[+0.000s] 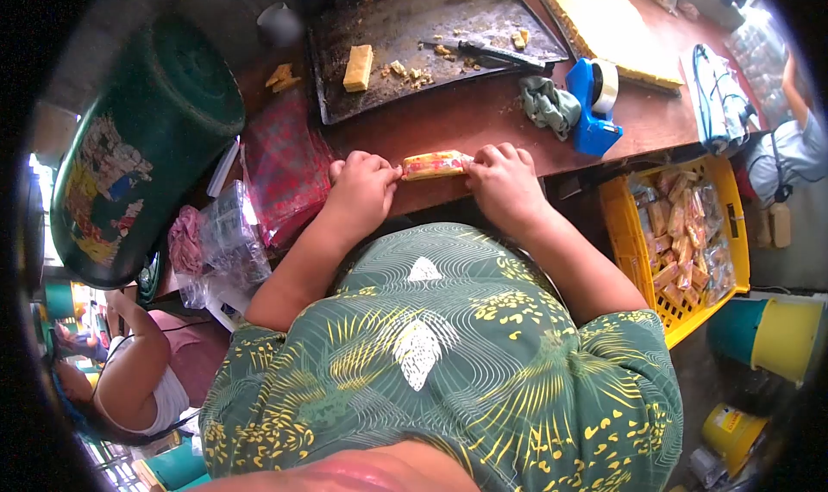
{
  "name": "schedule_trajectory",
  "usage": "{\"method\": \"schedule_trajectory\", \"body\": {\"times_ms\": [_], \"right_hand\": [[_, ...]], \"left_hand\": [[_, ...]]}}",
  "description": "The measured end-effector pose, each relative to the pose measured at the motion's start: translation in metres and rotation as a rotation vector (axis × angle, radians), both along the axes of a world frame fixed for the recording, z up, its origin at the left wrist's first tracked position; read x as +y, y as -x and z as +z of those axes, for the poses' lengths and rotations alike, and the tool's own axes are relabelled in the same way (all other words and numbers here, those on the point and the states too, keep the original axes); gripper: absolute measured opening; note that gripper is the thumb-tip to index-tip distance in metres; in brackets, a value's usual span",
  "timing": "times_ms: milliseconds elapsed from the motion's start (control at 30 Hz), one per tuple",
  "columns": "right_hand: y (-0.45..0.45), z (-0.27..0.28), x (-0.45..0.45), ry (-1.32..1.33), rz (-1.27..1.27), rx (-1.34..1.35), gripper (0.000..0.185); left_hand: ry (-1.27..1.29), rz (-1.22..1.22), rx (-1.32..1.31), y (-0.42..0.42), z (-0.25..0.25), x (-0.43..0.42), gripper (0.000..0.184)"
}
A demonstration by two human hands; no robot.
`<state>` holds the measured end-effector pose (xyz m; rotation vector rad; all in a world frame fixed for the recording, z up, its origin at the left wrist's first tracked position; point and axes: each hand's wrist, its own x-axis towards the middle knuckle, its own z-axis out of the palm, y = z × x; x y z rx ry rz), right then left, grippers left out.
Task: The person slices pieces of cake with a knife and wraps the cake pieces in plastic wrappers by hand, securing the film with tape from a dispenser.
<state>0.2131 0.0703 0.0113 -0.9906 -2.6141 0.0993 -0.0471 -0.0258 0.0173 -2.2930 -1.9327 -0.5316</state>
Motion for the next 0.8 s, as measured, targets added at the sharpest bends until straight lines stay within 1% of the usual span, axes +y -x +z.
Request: {"method": "schedule_trajectory", "body": {"times_ms": [67,100,200,233,300,333,367,467,500,533,600,633,667,700,733,800], "right_hand": [[0.000,0.012,0.020,0.081,0.028,-0.086,0.021],[0.005,0.016,0.027,0.056,0.006,-0.100,0.021],[0.021,0.017,0.024,-0.080,-0.044,-0.200,0.017],[0.020,0.013,0.018,-0.119,-0.052,-0.224,0.018],[0.011,-0.007,0.005,-0.136,-0.017,-0.136,0.029],[0.007,-0.012,-0.002,-0.143,-0.001,-0.091,0.035],[0.003,-0.015,-0.010,-0.046,0.015,-0.065,0.050],[0.002,-0.017,-0.020,-0.027,0.005,-0.038,0.064],[0.003,-0.015,-0.019,-0.034,0.001,-0.029,0.069],[0.005,-0.013,-0.017,-0.023,-0.019,0.105,0.068],[0.010,-0.009,-0.006,0.003,-0.054,0.372,0.068],[0.011,0.000,0.003,-0.007,0.040,0.553,0.068],[0.010,0.010,0.008,0.064,0.103,0.701,0.058],[0.007,0.017,0.012,0.131,0.176,0.714,0.049],[0.004,0.020,0.014,0.197,0.246,0.728,0.041],[0.003,0.011,0.010,0.028,0.263,0.553,0.027]], "left_hand": [[0.270,0.062,-0.028,0.005,0.019,0.024,0.007],[0.402,0.095,-0.044,0.006,0.026,0.035,0.006],[0.152,0.072,0.122,0.002,0.027,0.044,0.009],[0.077,0.067,0.211,0.000,0.015,0.040,0.021],[-0.043,0.054,0.168,-0.006,-0.017,0.021,0.035],[-0.103,0.044,0.147,-0.013,-0.016,0.012,0.042],[-0.037,0.073,0.031,-0.020,-0.014,0.003,0.055],[0.031,0.020,-0.850,-0.019,-0.024,0.035,0.043],[0.141,0.043,-1.332,-0.021,-0.022,0.046,0.034],[0.179,0.019,-1.512,-0.019,-0.019,0.055,0.030],[0.412,-0.030,-1.639,-0.020,-0.006,0.053,0.028],[0.369,-0.056,-1.541,-0.024,-0.010,0.052,0.028],[0.329,-0.080,-1.439,-0.030,-0.017,0.052,0.028],[0.290,-0.104,-1.336,-0.033,-0.023,0.052,0.028],[0.177,-0.135,-1.072,-0.031,-0.027,0.054,0.030],[-0.042,-0.202,-0.547,-0.022,-0.032,0.058,0.034]]}}
